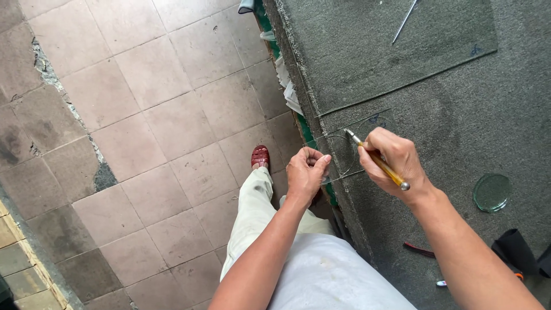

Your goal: Cutting circular pieces from a sheet of glass using a glass cutter and breaking them out.

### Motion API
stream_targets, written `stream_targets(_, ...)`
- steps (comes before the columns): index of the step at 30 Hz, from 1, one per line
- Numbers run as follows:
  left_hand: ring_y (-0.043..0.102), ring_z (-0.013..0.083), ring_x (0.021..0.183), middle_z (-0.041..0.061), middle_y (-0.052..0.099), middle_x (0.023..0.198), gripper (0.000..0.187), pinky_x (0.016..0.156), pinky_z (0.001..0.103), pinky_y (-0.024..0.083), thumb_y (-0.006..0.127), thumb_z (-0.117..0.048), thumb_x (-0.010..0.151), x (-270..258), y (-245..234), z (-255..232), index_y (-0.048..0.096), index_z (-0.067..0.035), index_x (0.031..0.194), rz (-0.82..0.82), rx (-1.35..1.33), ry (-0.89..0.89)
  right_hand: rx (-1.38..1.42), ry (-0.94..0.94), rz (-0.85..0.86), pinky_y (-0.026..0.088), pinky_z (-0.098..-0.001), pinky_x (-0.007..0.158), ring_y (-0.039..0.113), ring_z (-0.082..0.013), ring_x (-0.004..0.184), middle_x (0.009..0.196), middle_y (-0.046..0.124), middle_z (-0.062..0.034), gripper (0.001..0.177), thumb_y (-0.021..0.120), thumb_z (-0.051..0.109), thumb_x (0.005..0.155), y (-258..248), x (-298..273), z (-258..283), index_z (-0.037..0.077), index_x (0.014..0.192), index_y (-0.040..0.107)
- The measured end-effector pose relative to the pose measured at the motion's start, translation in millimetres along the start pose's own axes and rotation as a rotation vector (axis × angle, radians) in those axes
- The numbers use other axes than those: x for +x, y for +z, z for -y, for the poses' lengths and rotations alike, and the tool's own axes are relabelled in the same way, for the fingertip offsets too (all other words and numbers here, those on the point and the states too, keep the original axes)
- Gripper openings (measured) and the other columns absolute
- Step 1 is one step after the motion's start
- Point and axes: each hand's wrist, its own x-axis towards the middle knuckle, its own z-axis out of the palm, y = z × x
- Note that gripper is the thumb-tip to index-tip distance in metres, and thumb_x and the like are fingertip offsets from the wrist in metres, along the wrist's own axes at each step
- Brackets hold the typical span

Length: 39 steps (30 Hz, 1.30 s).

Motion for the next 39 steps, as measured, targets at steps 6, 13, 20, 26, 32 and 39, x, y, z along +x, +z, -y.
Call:
stream_targets(6, 0.07, 0.0143, 0.055, 0.012, 0.074, 0.07, 0.011, 0.045, 0.024, 0.061, 0.078, -0.01, 0.087, 1, 0, -2, 0.071, -0.002, 0.087, 0.011, -0.002, -0.025, 0.002, 0.036, 0.008, 0.05, -0.0337, 0.055, 0.064, -0.024, 0.061, 0.07, 0.065, -0.0108, 0.021, 0.069, 0.006, 0.092, -2, -19, 2, 0.006, 0.073, 0.06)
stream_targets(13, 0.071, 0.0131, 0.063, 0.014, 0.077, 0.08, 0.014, 0.054, 0.023, 0.063, 0.077, -0.012, 0.09, -10, -9, -3, 0.071, -0.001, 0.097, 0.064, -0.082, -0.092, -0.206, -0.1, -0.029, 0.038, -0.0529, 0.118, 0.048, -0.047, 0.142, 0.149, 0.055, -0.0281, 0.044, 0.044, 0.019, 0.101, -10, -41, -19, -0.002, 0.135, 0.062)
stream_targets(20, 0.074, 0.0119, 0.068, 0.011, 0.079, 0.083, 0.015, 0.06, 0.022, 0.065, 0.079, -0.016, 0.09, -11, -33, -10, 0.072, -0.004, 0.096, 0.129, -0.055, -0.119, -0.471, -0.007, 0.122, 0.031, -0.0509, 0.124, 0.043, -0.0395, 0.147, 0.16, 0.049, -0.0216, 0.085, 0.054, -0.007, 0.063, 36, -65, -50, 0.0, 0.148, 0.057)
stream_targets(26, 0.074, 0.0126, 0.064, 0.012, 0.078, 0.081, 0.016, 0.057, 0.023, 0.064, 0.076, -0.016, 0.093, -8, -51, 21, 0.069, -0.003, 0.099, 0.158, -0.163, -0.157, -0.536, 0.059, 0.181, 0.027, -0.0481, 0.126, 0.036, -0.0349, 0.153, 0.166, 0.038, -0.0161, 0.094, 0.053, -0.001, 0.059, 46, -79, -69, 0.005, 0.153, 0.051)
stream_targets(32, 0.075, 0.0161, 0.069, 0.014, 0.078, 0.088, 0.018, 0.062, 0.026, 0.064, 0.074, -0.017, 0.094, -43, -59, -9, 0.069, -0.004, 0.105, 0.185, -0.201, -0.185, -0.259, 0.134, 0.19, 0.034, -0.0496, 0.122, 0.046, -0.0438, 0.143, 0.155, 0.051, -0.0234, 0.082, 0.059, -0.002, 0.067, 0, -85, -38, 0.007, 0.148, 0.056)
stream_targets(39, 0.066, 0.0154, 0.071, 0.012, 0.073, 0.088, 0.033, 0.058, 0.022, 0.053, 0.074, -0.008, 0.086, -88, 19, -34, 0.074, 0.003, 0.118, 0.383, -0.237, -0.255, 0.094, 0.84, -0.415, 0.043, -0.0348, 0.058, 0.057, -0.0194, 0.056, 0.065, 0.058, -0.0067, 0.037, 0.045, 0.032, 0.116, -55, -189, 23, 0.009, 0.1, 0.068)
